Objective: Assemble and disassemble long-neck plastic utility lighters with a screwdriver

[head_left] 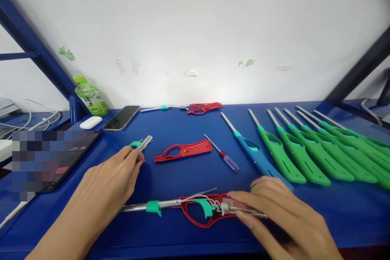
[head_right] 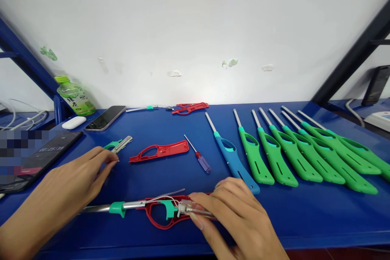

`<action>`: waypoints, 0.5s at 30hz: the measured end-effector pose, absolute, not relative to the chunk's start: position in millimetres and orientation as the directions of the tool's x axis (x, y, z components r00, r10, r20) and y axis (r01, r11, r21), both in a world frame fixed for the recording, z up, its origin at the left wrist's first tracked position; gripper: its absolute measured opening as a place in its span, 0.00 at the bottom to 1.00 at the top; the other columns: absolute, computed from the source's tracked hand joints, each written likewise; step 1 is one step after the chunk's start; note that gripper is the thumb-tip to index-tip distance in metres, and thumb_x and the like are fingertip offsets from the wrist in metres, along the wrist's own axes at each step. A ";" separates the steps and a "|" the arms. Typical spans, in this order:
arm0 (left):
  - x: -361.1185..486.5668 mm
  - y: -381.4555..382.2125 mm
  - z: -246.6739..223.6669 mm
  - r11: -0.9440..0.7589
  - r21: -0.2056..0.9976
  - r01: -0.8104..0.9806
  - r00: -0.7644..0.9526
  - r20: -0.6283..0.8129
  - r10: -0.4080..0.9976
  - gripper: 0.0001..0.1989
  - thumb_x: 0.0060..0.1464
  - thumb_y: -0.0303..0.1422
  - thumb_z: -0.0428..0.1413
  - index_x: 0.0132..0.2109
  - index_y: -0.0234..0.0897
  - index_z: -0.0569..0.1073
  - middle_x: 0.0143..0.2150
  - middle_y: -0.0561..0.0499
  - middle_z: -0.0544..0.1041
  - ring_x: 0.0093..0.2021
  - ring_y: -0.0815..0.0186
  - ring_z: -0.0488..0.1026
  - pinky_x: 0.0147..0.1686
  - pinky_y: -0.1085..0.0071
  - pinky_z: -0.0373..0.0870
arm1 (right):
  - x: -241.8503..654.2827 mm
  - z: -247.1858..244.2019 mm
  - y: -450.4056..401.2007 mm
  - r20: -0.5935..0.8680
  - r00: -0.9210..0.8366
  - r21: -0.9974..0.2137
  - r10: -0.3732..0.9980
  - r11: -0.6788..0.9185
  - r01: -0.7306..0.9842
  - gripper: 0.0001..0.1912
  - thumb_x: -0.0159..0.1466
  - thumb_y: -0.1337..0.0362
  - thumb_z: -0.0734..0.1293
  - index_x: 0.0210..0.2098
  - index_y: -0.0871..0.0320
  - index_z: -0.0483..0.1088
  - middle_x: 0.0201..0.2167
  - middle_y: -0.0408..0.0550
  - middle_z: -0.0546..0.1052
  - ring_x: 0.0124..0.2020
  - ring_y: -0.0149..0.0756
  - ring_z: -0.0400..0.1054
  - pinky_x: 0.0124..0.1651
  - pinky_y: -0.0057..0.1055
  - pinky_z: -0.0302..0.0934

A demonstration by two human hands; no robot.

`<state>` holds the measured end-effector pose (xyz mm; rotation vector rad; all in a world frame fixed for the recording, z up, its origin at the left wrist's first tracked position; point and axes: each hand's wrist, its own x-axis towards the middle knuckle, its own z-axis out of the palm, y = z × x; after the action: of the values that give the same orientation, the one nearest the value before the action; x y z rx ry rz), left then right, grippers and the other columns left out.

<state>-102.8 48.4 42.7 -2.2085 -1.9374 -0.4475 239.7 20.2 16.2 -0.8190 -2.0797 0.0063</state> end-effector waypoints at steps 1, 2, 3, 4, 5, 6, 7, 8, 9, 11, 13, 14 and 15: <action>-101.7 46.1 44.9 -0.122 0.047 0.991 0.099 0.339 0.935 0.19 0.69 0.41 0.43 0.43 0.41 0.77 0.41 0.42 0.83 0.31 0.51 0.81 0.28 0.60 0.67 | 239.9 16.3 20.2 0.729 -0.401 -0.296 0.554 0.784 0.546 0.07 0.76 0.65 0.67 0.49 0.55 0.78 0.32 0.40 0.83 0.31 0.30 0.77 0.42 0.28 0.72; -100.5 43.7 47.4 -0.113 0.029 0.993 0.096 0.350 0.932 0.19 0.70 0.41 0.43 0.44 0.41 0.77 0.41 0.42 0.83 0.31 0.52 0.81 0.28 0.60 0.68 | 240.0 16.2 20.1 0.729 -0.401 -0.300 0.555 0.785 0.542 0.07 0.76 0.65 0.67 0.49 0.55 0.78 0.32 0.40 0.83 0.31 0.30 0.77 0.42 0.28 0.72; -98.8 41.0 50.0 -0.125 0.021 0.992 0.108 0.375 0.921 0.18 0.70 0.42 0.44 0.45 0.41 0.76 0.40 0.43 0.84 0.30 0.53 0.81 0.28 0.61 0.68 | 240.2 16.1 19.9 0.729 -0.399 -0.306 0.557 0.786 0.537 0.07 0.76 0.65 0.67 0.50 0.56 0.78 0.33 0.41 0.83 0.31 0.29 0.77 0.42 0.27 0.72; -96.4 38.2 52.5 -0.158 0.021 0.987 0.136 0.411 0.902 0.17 0.69 0.42 0.45 0.45 0.42 0.76 0.38 0.46 0.84 0.27 0.56 0.80 0.27 0.62 0.68 | 240.2 15.9 19.7 0.730 -0.396 -0.312 0.557 0.787 0.532 0.08 0.76 0.66 0.67 0.51 0.56 0.78 0.33 0.41 0.83 0.32 0.29 0.77 0.43 0.27 0.72; -93.1 35.2 54.6 -0.211 0.025 0.977 0.178 0.450 0.875 0.14 0.69 0.41 0.47 0.44 0.43 0.76 0.35 0.49 0.83 0.24 0.60 0.79 0.25 0.65 0.68 | 240.2 15.5 19.5 0.730 -0.395 -0.316 0.558 0.787 0.529 0.08 0.76 0.66 0.67 0.51 0.56 0.78 0.34 0.41 0.84 0.32 0.29 0.78 0.43 0.26 0.72; -88.7 32.1 56.1 -0.275 0.038 0.961 0.222 0.491 0.842 0.12 0.68 0.40 0.49 0.42 0.45 0.76 0.31 0.54 0.82 0.21 0.64 0.76 0.23 0.67 0.67 | 240.1 15.0 19.3 0.730 -0.395 -0.319 0.559 0.788 0.526 0.08 0.76 0.67 0.67 0.51 0.56 0.78 0.34 0.41 0.84 0.33 0.29 0.78 0.43 0.26 0.72; -83.2 28.8 56.9 -0.342 0.057 0.938 0.261 0.531 0.806 0.10 0.67 0.38 0.50 0.41 0.46 0.75 0.28 0.57 0.80 0.18 0.68 0.74 0.21 0.70 0.66 | 239.9 14.3 19.1 0.732 -0.392 -0.320 0.558 0.789 0.525 0.08 0.76 0.67 0.67 0.51 0.56 0.78 0.34 0.41 0.84 0.33 0.29 0.78 0.43 0.26 0.72; -76.9 25.6 56.9 -0.401 0.082 0.912 0.290 0.560 0.776 0.09 0.66 0.36 0.51 0.40 0.46 0.75 0.25 0.60 0.78 0.16 0.71 0.72 0.20 0.73 0.66 | 239.8 13.4 19.0 0.732 -0.392 -0.320 0.558 0.789 0.525 0.08 0.76 0.68 0.68 0.51 0.56 0.78 0.34 0.41 0.84 0.33 0.29 0.78 0.43 0.26 0.73; -70.0 22.5 56.0 -0.444 0.115 0.889 0.301 0.584 0.754 0.08 0.66 0.34 0.51 0.40 0.47 0.75 0.24 0.62 0.76 0.16 0.73 0.71 0.20 0.75 0.67 | 239.6 12.6 19.0 0.735 -0.390 -0.320 0.555 0.791 0.522 0.08 0.76 0.68 0.68 0.51 0.55 0.79 0.34 0.41 0.84 0.33 0.30 0.78 0.43 0.27 0.73; -55.7 17.2 52.2 -0.511 0.185 0.840 0.314 0.603 0.734 0.07 0.66 0.32 0.52 0.40 0.47 0.75 0.26 0.63 0.77 0.17 0.75 0.72 0.21 0.79 0.69 | 239.5 11.1 19.3 0.736 -0.389 -0.325 0.555 0.793 0.516 0.08 0.75 0.68 0.68 0.51 0.55 0.79 0.35 0.42 0.85 0.33 0.31 0.79 0.43 0.28 0.73; -43.0 13.3 46.5 -0.551 0.268 0.790 0.328 0.575 0.749 0.07 0.67 0.29 0.53 0.43 0.47 0.75 0.31 0.63 0.79 0.21 0.76 0.74 0.24 0.80 0.71 | 240.1 10.3 19.7 0.737 -0.386 -0.333 0.554 0.796 0.506 0.09 0.75 0.69 0.69 0.52 0.55 0.79 0.37 0.42 0.85 0.34 0.31 0.79 0.43 0.28 0.74; -37.6 12.0 43.4 -0.564 0.314 0.764 0.336 0.553 0.763 0.08 0.67 0.28 0.54 0.45 0.47 0.75 0.33 0.62 0.80 0.23 0.76 0.76 0.26 0.81 0.72 | 240.6 10.3 19.7 0.739 -0.386 -0.335 0.551 0.799 0.499 0.09 0.74 0.69 0.69 0.52 0.56 0.78 0.38 0.43 0.85 0.35 0.31 0.79 0.44 0.28 0.74; -33.0 10.9 40.4 -0.574 0.361 0.735 0.344 0.531 0.774 0.09 0.68 0.26 0.54 0.47 0.47 0.75 0.36 0.62 0.81 0.25 0.76 0.77 0.28 0.82 0.72 | 241.2 10.4 19.6 0.740 -0.390 -0.336 0.548 0.803 0.492 0.09 0.74 0.70 0.69 0.52 0.56 0.78 0.39 0.43 0.86 0.35 0.31 0.79 0.45 0.28 0.73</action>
<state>-33.0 10.9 40.4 -2.6219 -1.4745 -1.0892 241.2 19.6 10.4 -0.7697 -2.0550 0.0759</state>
